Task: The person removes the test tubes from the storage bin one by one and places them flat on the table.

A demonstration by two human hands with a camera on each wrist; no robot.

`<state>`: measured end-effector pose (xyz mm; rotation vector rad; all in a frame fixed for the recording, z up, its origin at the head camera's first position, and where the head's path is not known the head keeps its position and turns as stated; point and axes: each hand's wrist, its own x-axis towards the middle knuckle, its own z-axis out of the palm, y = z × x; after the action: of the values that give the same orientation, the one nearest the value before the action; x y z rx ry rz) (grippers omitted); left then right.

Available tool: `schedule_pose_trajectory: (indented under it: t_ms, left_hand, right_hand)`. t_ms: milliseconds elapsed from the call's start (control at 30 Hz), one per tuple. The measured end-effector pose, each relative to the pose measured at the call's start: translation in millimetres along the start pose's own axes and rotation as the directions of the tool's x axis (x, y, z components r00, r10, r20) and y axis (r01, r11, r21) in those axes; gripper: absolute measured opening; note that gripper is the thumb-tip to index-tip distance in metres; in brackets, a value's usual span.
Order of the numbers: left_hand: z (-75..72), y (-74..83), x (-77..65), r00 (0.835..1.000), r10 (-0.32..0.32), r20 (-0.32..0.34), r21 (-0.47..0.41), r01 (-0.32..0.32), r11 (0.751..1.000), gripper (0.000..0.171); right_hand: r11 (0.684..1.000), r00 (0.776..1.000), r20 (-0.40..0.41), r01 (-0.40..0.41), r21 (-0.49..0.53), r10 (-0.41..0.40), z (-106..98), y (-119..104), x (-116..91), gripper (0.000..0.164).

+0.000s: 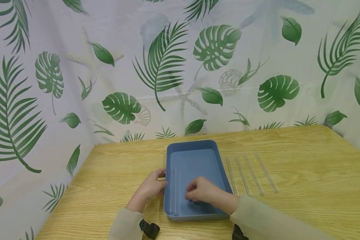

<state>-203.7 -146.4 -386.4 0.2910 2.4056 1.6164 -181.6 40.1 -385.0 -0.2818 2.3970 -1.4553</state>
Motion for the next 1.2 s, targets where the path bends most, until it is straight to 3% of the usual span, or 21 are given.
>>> schedule_pose_trajectory:
  t_ms: [300,1200]
  left_hand:
    - [-0.4,0.0,-0.4,1.0,-0.004,0.005,-0.002,0.004,1.0,0.049]
    - [-0.1,1.6,-0.7,1.0,-0.025,-0.002,-0.001,0.025,1.0,0.05]
  right_hand:
    - [0.998,0.998,-0.009,-0.055,0.036,0.055,8.6,-6.7,3.5,0.027]
    - [0.996,0.999,0.028,-0.045,0.071,0.043,20.9,-12.0,10.6,0.025]
